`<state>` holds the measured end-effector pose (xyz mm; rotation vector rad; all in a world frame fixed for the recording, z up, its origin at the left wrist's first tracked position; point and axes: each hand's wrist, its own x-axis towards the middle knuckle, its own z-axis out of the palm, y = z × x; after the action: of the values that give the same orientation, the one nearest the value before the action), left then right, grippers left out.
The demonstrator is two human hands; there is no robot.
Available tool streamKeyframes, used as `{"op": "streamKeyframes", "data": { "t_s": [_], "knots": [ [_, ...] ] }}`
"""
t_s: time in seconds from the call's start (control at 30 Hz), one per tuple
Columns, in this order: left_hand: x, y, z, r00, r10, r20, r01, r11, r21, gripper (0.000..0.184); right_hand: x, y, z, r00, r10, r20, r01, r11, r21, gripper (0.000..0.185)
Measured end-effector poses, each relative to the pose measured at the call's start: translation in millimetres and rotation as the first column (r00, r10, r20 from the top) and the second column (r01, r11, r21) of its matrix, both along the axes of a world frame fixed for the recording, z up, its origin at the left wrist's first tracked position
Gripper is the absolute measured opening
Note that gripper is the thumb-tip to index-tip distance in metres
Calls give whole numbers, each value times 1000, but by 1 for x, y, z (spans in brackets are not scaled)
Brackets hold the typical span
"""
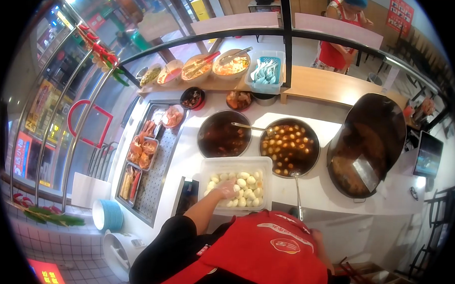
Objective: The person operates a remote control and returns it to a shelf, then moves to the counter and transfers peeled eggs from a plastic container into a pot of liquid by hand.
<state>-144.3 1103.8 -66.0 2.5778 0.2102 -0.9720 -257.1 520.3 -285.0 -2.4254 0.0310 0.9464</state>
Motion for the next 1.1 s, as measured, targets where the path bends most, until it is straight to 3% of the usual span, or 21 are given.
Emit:
{"op": "streamKeyframes", "data": {
  "t_s": [0.23,0.3,0.4,0.53,0.63,0.73,0.8,0.9,1.03,1.1],
  "knots": [
    [-1,-13,23,997,3,-83,-6,999,-33,87,0,-3,0,991,107,78,-105,994,-33,37],
    [-6,-7,7,997,-15,-78,8,996,-90,87,-3,-6,-6,998,-52,-19,53,993,103,37],
    [-1,-8,7,995,-53,-85,41,990,-136,88,-5,-14,-26,1000,-22,13,20,990,136,49],
    [-2,-11,1,985,-58,-162,34,988,-150,89,-10,-13,-29,999,-37,14,35,990,139,50],
    [-9,-12,-5,995,-31,-93,15,986,-167,86,-15,-15,-46,998,-65,18,63,993,101,51],
    [-11,-7,-13,998,-47,-50,38,985,-167,77,-19,-13,-56,995,-20,95,17,999,31,52],
    [-8,-7,-2,995,-19,-95,1,983,-182,79,-15,-8,-50,976,182,120,-171,981,-92,36],
    [-6,-12,10,991,0,-136,-30,974,-224,79,-7,-1,-38,995,101,-5,-101,994,-45,34],
    [-10,-3,-16,999,16,-45,-25,977,-213,72,-9,7,-26,995,35,90,-31,998,-48,30],
    [-9,-7,-5,1000,13,-23,-17,975,-223,69,-14,8,-28,993,-21,118,28,998,-62,29]
  ]
}}
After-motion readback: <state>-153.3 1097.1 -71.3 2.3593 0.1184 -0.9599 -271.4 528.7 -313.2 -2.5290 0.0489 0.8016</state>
